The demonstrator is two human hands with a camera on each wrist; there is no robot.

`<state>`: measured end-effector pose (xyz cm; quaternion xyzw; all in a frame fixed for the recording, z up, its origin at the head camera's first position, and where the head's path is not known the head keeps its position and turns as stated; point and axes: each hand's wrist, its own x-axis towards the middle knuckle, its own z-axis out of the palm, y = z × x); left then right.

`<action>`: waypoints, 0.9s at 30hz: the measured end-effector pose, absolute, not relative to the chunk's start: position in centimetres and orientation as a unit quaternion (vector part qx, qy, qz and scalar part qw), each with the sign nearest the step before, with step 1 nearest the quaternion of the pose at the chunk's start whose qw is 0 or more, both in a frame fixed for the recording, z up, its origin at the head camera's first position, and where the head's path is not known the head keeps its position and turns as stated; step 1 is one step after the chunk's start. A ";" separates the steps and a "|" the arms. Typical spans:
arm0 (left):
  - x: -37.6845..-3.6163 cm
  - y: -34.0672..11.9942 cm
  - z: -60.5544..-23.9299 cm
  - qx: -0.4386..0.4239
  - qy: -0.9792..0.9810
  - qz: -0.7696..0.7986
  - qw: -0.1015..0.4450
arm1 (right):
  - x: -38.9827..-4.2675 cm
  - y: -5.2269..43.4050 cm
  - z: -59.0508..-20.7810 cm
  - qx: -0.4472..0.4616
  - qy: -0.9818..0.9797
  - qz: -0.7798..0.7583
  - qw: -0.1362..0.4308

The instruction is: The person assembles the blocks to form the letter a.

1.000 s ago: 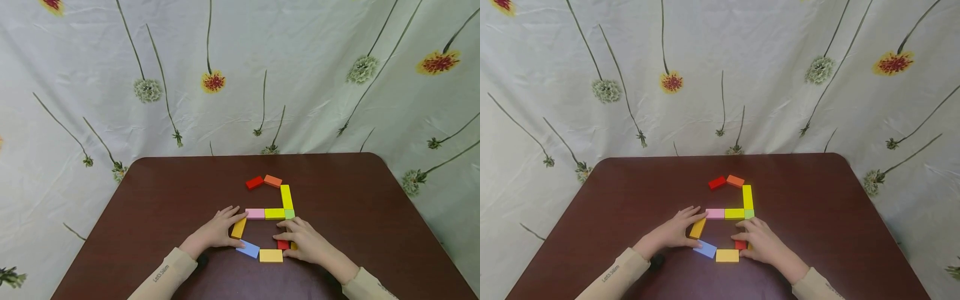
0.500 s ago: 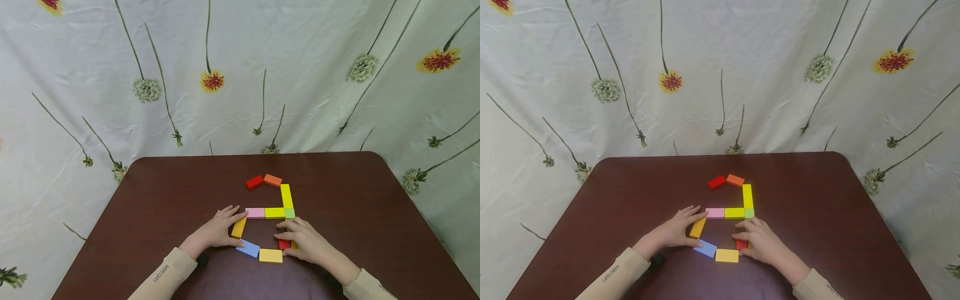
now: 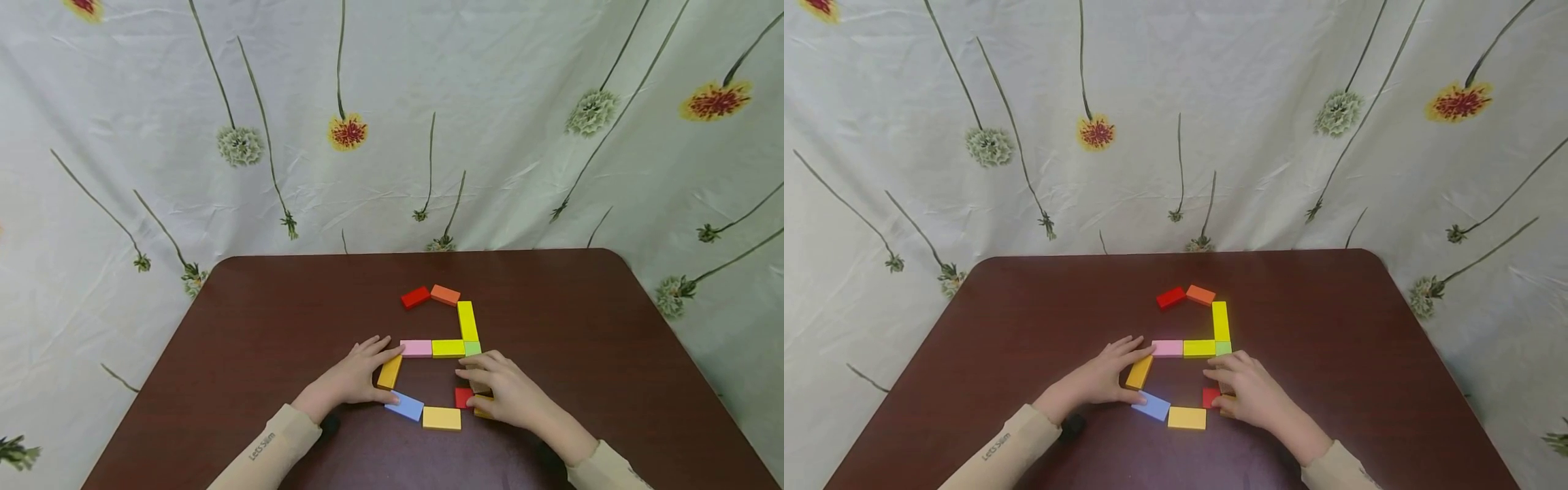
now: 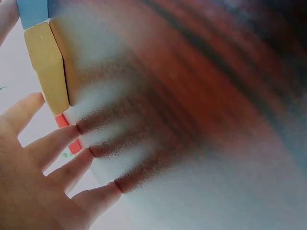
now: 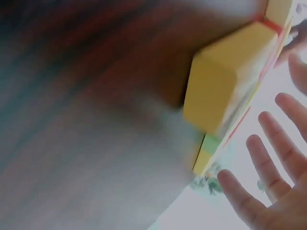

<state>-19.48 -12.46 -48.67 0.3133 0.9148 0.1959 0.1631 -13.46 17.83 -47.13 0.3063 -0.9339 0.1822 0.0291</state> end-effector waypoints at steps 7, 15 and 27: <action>-19.5 -12.5 -48.8 0.315 0.914 0.198 0.162 | -13.6 19.2 -47.1 0.264 -0.950 0.166 0.034; -19.5 -12.6 -48.8 0.312 0.915 0.200 0.161 | -13.7 19.6 -47.2 0.271 -0.950 0.151 0.026; -19.4 -12.6 -48.7 0.315 0.914 0.200 0.159 | -13.5 19.7 -47.5 0.291 -0.945 0.137 0.056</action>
